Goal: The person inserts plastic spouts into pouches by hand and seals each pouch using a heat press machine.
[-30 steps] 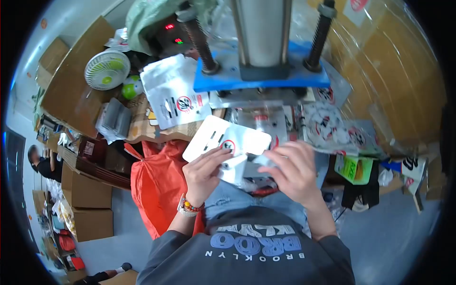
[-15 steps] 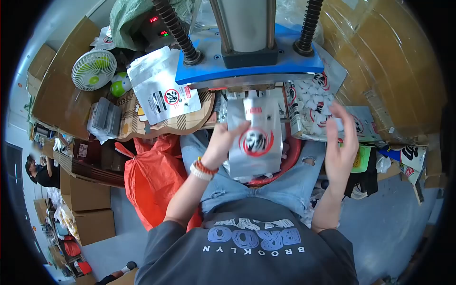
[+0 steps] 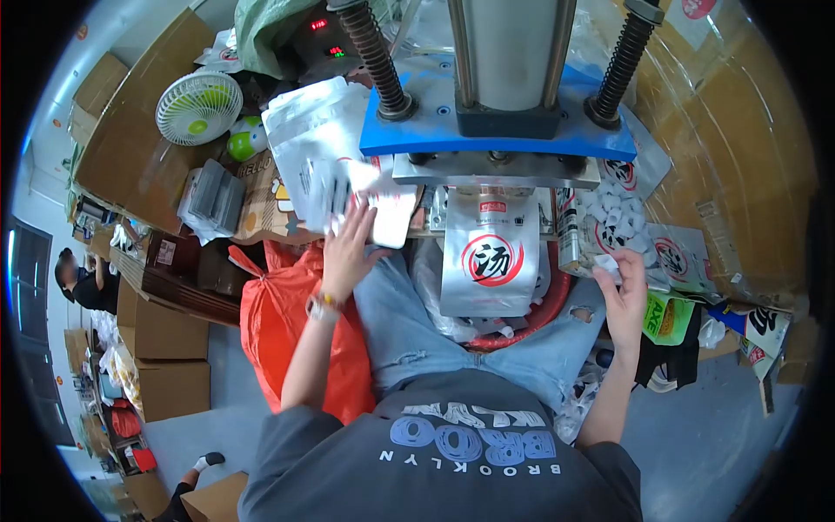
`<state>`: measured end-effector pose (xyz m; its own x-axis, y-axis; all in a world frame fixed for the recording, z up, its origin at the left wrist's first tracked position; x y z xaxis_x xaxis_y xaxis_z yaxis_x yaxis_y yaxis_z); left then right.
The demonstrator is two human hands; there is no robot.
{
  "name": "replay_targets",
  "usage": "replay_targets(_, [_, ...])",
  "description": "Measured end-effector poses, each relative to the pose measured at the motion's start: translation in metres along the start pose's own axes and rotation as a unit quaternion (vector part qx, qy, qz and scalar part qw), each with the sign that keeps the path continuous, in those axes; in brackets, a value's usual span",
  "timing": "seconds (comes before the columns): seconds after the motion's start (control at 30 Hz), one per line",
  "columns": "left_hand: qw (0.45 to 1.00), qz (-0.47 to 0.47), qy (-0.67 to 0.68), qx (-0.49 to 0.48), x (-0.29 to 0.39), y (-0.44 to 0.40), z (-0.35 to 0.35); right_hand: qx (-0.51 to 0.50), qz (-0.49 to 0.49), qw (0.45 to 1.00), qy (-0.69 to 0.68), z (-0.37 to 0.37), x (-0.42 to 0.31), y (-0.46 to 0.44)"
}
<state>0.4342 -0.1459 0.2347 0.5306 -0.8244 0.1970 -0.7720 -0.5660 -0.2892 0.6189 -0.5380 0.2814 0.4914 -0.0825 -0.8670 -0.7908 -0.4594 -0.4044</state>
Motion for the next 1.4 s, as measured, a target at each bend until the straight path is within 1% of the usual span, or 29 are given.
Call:
replay_targets(0.03, [0.996,0.001,0.087,0.005,-0.013,0.011,0.007,0.055,-0.021,0.995,-0.075,0.001,-0.006,0.003])
replay_targets(0.07, [0.989,-0.01,0.139,0.046,-0.002,0.018,-0.022,0.054,-0.054,0.994,-0.072,0.004,-0.029,-0.001])
replay_targets(0.13, [0.953,-0.12,0.277,-0.023,-0.007,0.028,-0.038,0.034,-0.22,0.97,0.097,0.016,-0.104,-0.012])
replay_targets(0.17, [0.969,-0.095,0.226,0.017,0.016,0.032,-0.067,0.051,-0.271,0.953,0.129,0.023,-0.13,-0.012])
replay_targets(0.23, [0.948,-0.096,0.3,0.045,0.045,0.044,-0.093,0.024,-0.379,0.902,0.205,0.045,-0.17,-0.009])
replay_targets(0.3, [0.954,0.01,0.292,0.065,0.08,0.053,-0.112,-0.031,-0.407,0.88,0.245,0.079,-0.176,-0.009])
replay_targets(0.37, [0.956,0.128,0.258,0.06,0.113,0.063,-0.133,-0.112,-0.434,0.879,0.16,0.099,-0.165,-0.006])
replay_targets(0.4, [0.95,0.177,0.255,0.036,0.121,0.069,-0.14,-0.12,-0.453,0.87,0.152,0.096,-0.179,0.004])
replay_targets(0.47, [0.9,0.219,0.373,-0.048,0.133,0.077,-0.161,-0.133,-0.464,0.87,0.097,0.076,-0.21,0.018])
replay_targets(0.53, [0.88,0.226,0.401,-0.116,0.144,0.081,-0.16,-0.133,-0.432,0.886,0.102,0.066,-0.216,0.016])
replay_targets(0.6, [0.881,0.126,0.409,-0.201,0.144,0.073,-0.114,-0.135,-0.353,0.914,0.147,0.066,-0.194,-0.004])
replay_targets(0.63, [0.87,0.066,0.429,-0.236,0.142,0.065,-0.077,-0.091,-0.309,0.931,0.174,0.068,-0.171,-0.016])
replay_targets(0.67, [0.828,-0.081,0.418,-0.365,0.143,0.056,-0.047,-0.047,-0.264,0.943,0.198,0.07,-0.148,-0.023])
replay_targets(0.73, [0.644,-0.249,0.642,-0.333,0.141,0.047,0.004,-0.018,-0.224,0.955,0.196,0.046,-0.125,-0.026])
replay_targets(0.83, [0.575,-0.302,0.678,-0.344,0.143,0.017,0.021,0.022,-0.165,0.954,0.25,0.003,-0.114,-0.027])
replay_targets(0.87, [0.555,-0.267,0.72,-0.319,0.149,0.004,0.016,0.032,-0.144,0.944,0.295,-0.005,-0.105,-0.032])
replay_targets(0.9, [0.554,-0.269,0.72,-0.319,0.151,0.001,0.019,0.024,-0.125,0.894,0.43,-0.003,-0.089,-0.037])
replay_targets(0.93, [0.558,-0.27,0.717,-0.32,0.153,-0.002,0.021,0.023,-0.124,0.895,0.429,0.001,-0.06,-0.033])
replay_targets(1.0, [0.564,-0.273,0.712,-0.318,0.146,-0.005,0.025,-0.065,-0.032,0.816,0.573,0.013,0.008,-0.024])
replay_targets(1.03, [0.573,-0.282,0.685,-0.351,0.143,-0.005,0.033,-0.065,-0.037,0.818,0.57,0.014,0.004,-0.025])
replay_targets(1.07, [0.581,-0.294,0.655,-0.383,0.142,-0.003,0.034,-0.109,-0.004,0.865,0.49,0.016,0.005,-0.019])
replay_targets(1.1, [0.656,-0.261,0.594,-0.386,0.136,-0.007,0.023,-0.152,0.032,0.902,0.402,0.021,0.008,-0.009])
replay_targets(1.17, [0.834,-0.166,0.488,-0.197,0.09,-0.033,0.008,-0.144,-0.004,0.916,0.375,0.009,0.009,-0.008])
replay_targets(1.2, [0.877,-0.161,0.443,-0.096,0.06,-0.04,-0.009,-0.149,-0.022,0.943,0.296,0.004,0.005,-0.01])
replay_targets(1.23, [0.973,-0.133,0.186,-0.001,0.046,-0.042,-0.026,-0.156,-0.037,0.964,0.212,0.001,0.003,-0.009])
replay_targets(1.27, [0.987,-0.094,-0.089,0.092,0.037,-0.041,-0.041,-0.147,-0.028,0.97,0.192,-0.003,0.008,-0.009])
replay_targets(1.3, [0.996,-0.085,-0.034,0.014,-0.01,-0.037,0.009,-0.151,-0.029,0.97,0.188,-0.002,0.01,-0.007])
replay_targets(1.37, [0.997,0.001,-0.054,-0.057,-0.005,-0.009,0.008,-0.028,-0.059,0.98,0.188,-0.015,0.006,-0.011])
replay_targets(1.4, [0.998,0.051,-0.03,0.031,-0.011,0.005,0.006,0.048,-0.078,0.99,0.109,-0.018,0.003,-0.009])
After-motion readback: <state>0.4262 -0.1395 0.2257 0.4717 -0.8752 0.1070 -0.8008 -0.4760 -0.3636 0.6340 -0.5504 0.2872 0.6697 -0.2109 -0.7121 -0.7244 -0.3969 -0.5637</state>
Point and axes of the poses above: each hand's wrist, its own y-axis away from the middle knuckle, its own z-axis out of the palm, x = y × z, the point moved 7 cm from there along -y, towards the middle knuckle, and after that the axes turned 13 degrees about -z, right-handed, at the moved point
